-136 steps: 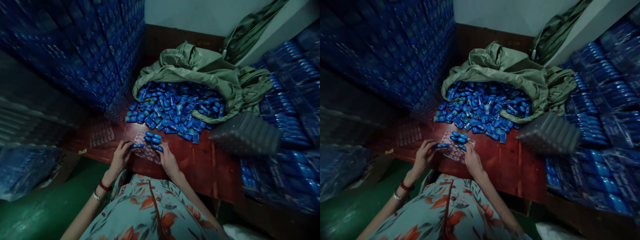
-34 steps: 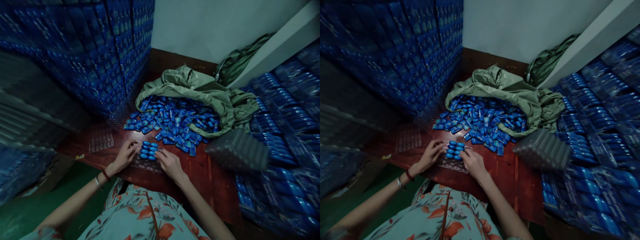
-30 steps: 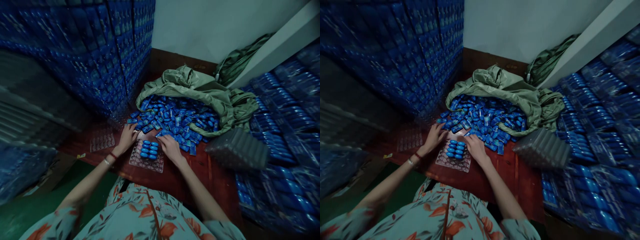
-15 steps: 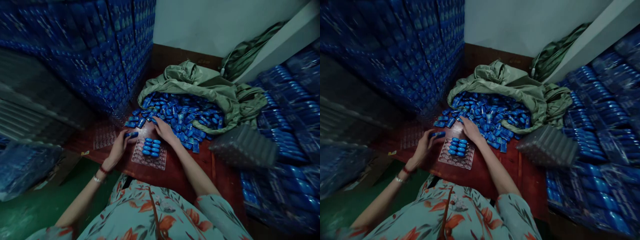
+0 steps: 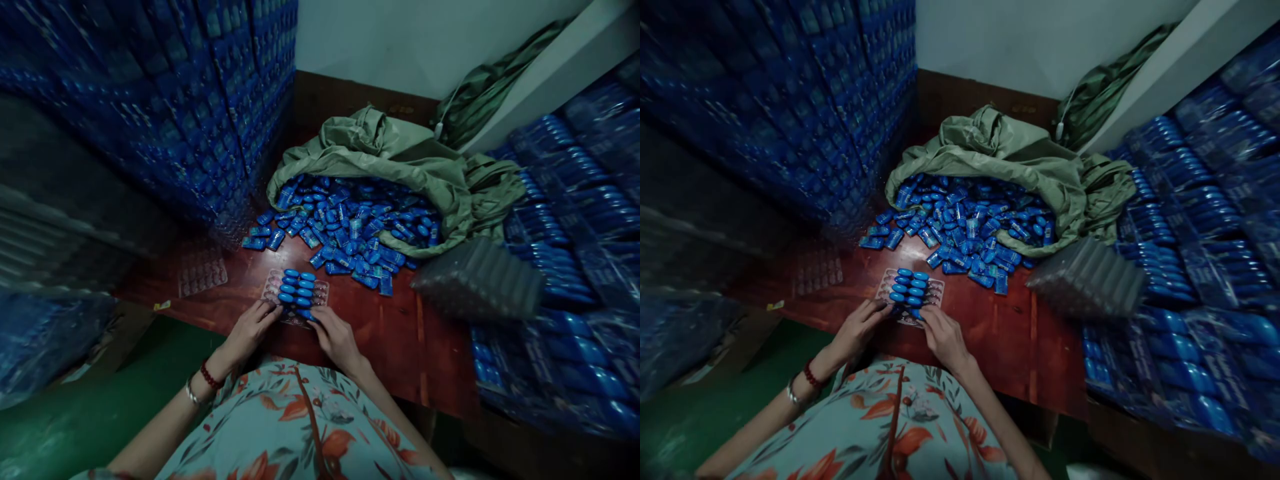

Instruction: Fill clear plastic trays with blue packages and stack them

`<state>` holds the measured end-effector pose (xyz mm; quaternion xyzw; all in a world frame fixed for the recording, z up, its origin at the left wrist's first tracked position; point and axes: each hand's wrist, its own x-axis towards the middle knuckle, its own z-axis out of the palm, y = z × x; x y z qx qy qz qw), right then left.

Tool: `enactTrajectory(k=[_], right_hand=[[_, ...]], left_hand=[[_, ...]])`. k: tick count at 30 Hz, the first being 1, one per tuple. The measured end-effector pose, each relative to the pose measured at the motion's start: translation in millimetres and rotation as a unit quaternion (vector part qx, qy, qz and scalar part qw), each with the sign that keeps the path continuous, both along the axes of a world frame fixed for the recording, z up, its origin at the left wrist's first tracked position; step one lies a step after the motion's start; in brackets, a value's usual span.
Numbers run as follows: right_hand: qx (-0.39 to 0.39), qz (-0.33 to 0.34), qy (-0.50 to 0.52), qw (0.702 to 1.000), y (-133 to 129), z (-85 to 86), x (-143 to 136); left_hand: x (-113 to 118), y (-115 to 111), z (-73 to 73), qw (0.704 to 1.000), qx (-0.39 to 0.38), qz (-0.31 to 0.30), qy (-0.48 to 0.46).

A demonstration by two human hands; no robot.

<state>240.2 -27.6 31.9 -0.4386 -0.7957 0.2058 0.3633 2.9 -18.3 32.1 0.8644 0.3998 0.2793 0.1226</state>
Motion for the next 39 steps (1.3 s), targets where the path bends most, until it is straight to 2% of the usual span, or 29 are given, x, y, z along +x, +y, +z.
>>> enactTrajectory(k=[4,9,13,17,20,22,23,25,27,29,32,34,36,39], right_hand=[[0.106,0.031,-0.169,0.979,8.1,4.2,-2.2],[0.11,0.061,-0.289,0.949,20.1,23.5,-17.5],[0.077,0.013,-0.33,0.941,17.8,27.2,-32.1],[0.076,-0.03,-0.307,0.948,8.3,24.2,-29.0],[0.069,-0.073,-0.24,0.966,14.5,23.3,-10.0],[0.041,-0.138,-0.229,0.963,31.1,23.7,6.8],[0.018,-0.178,-0.246,0.953,42.5,23.8,14.7],[-0.027,-0.243,-0.313,0.918,68.4,23.3,27.4],[-0.054,-0.269,-0.372,0.887,92.7,20.9,34.8],[-0.059,-0.264,-0.391,0.88,110.1,16.2,38.6],[-0.027,-0.237,-0.333,0.912,116.2,7.9,44.5],[-0.006,-0.223,-0.238,0.945,105.5,5.2,50.6],[-0.021,-0.212,-0.121,0.97,84.7,7.6,57.0],[-0.101,-0.164,0.001,0.981,45.5,19.5,60.6]], left_hand=[[2.6,10.8,11.8,0.998,-0.008,-0.049,0.044],[15.3,21.4,18.3,0.988,-0.04,-0.102,0.113],[18.7,23.1,16.0,0.986,-0.022,-0.096,0.135],[10.0,33.0,26.0,0.996,0.003,-0.07,0.054],[13.2,64.9,40.2,0.998,-0.024,-0.008,-0.056],[26.4,96.6,46.5,0.996,-0.049,0.031,-0.066],[36.4,112.9,47.9,0.997,-0.057,0.031,-0.037],[61.9,141.1,47.3,0.995,-0.071,-0.013,0.067],[90.4,159.6,44.0,0.982,-0.063,-0.068,0.164],[115.2,169.1,40.5,0.968,-0.047,-0.106,0.222],[131.8,175.5,38.1,0.96,-0.044,-0.13,0.245],[124.2,177.3,39.0,0.964,-0.051,-0.123,0.23],[102.7,174.2,41.3,0.977,-0.062,-0.1,0.178],[56.2,152.2,47.3,0.993,-0.085,-0.065,0.057]])
